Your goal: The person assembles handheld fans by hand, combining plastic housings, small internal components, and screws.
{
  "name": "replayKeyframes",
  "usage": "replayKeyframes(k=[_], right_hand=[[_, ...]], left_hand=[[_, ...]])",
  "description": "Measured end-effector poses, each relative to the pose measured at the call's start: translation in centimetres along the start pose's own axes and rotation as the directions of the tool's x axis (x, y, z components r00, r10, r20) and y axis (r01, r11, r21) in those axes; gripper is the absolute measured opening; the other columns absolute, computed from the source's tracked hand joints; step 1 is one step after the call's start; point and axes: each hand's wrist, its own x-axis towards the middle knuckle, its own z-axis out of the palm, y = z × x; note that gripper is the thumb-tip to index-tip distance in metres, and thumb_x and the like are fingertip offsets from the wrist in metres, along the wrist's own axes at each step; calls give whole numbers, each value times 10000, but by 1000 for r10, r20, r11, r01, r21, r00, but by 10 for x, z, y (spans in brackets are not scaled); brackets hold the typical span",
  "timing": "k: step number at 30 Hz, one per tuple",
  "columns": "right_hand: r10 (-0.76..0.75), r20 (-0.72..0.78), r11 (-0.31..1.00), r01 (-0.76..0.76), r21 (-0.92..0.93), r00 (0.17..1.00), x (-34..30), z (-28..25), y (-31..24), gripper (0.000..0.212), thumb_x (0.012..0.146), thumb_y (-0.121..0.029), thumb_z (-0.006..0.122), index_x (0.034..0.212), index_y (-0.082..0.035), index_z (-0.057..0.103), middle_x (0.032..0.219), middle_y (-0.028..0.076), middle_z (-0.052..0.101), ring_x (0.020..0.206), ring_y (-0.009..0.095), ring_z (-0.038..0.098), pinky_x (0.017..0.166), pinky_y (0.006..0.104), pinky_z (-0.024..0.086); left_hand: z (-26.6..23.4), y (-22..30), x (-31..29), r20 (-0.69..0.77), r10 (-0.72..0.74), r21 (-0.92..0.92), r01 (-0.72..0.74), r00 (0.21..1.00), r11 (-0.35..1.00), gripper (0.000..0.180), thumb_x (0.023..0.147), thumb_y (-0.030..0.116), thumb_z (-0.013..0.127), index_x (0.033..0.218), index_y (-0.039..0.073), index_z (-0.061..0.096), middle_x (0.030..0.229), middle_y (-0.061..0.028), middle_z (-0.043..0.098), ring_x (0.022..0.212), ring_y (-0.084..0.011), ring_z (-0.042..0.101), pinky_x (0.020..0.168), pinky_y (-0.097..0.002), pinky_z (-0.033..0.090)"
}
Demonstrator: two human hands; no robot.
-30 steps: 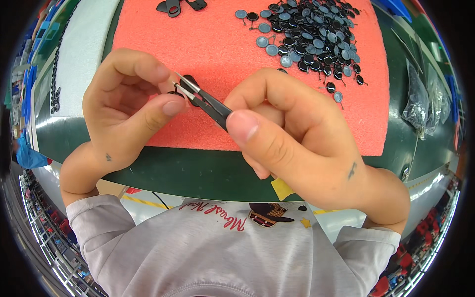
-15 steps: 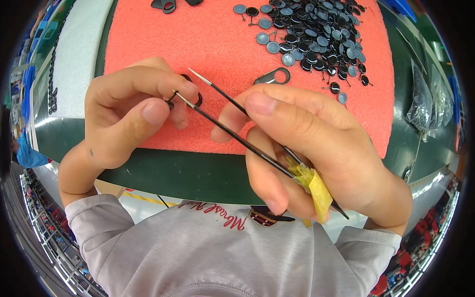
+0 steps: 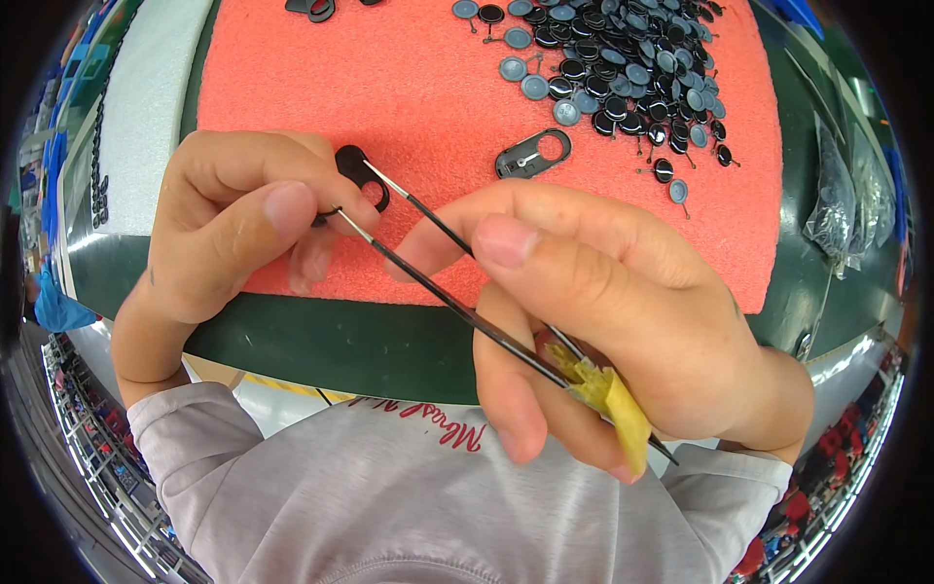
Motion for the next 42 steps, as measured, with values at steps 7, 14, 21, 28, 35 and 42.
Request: replayKeyframes(k=[7,14,21,28,35,42], right_hand=[[-50,60,997,53,-54,997,3,-2,3,424,952,-290,331,1048,112,426,413,102,467,223,63,256,223,194,199],[-40,62,993,47,-109,997,-2,-3,0,423,942,-320,375,1037,87,432,414,98,467,231,54,246,232,187,195],[-20,110,992,33,-122,994,5,-9,6,462,911,-351,469,1004,102,465,466,59,494,263,55,329,255,171,218],[-406,242,592,456,-665,881,4,-21,14,349,842,-227,609,946,95,527,638,72,554,410,79,438,367,213,307],[-652,593,-297,560,-773,473,9,-24,24,385,798,-190,647,1005,111,526,589,76,527,417,87,437,367,214,294],[8,236,996,13,-87,972,8,-14,3,489,911,-381,478,896,103,539,469,11,457,337,46,351,326,202,255]], left_hand=[[1,-2,0,35,20,-106,-16,999,994,300,887,219,512,898,-57,631,753,-95,564,572,-89,520,525,-205,403],[-4,2,3,135,2,-135,17,991,991,292,871,234,542,893,-45,626,757,-90,555,625,-111,519,592,-224,402],[-3,-7,0,61,108,-258,-89,992,962,157,802,110,623,870,-32,619,785,-106,573,722,-149,522,638,-257,411],[-9,-12,1,142,334,205,-358,932,911,110,773,25,623,866,-34,624,830,-133,591,748,-168,525,644,-266,411],[-3,-12,4,160,471,344,-496,868,797,121,772,22,638,876,-38,637,815,-134,584,711,-172,536,616,-257,419],[-3,-20,5,80,572,287,-569,816,771,117,787,49,651,880,-21,646,831,-140,584,681,-163,538,584,-241,426]])
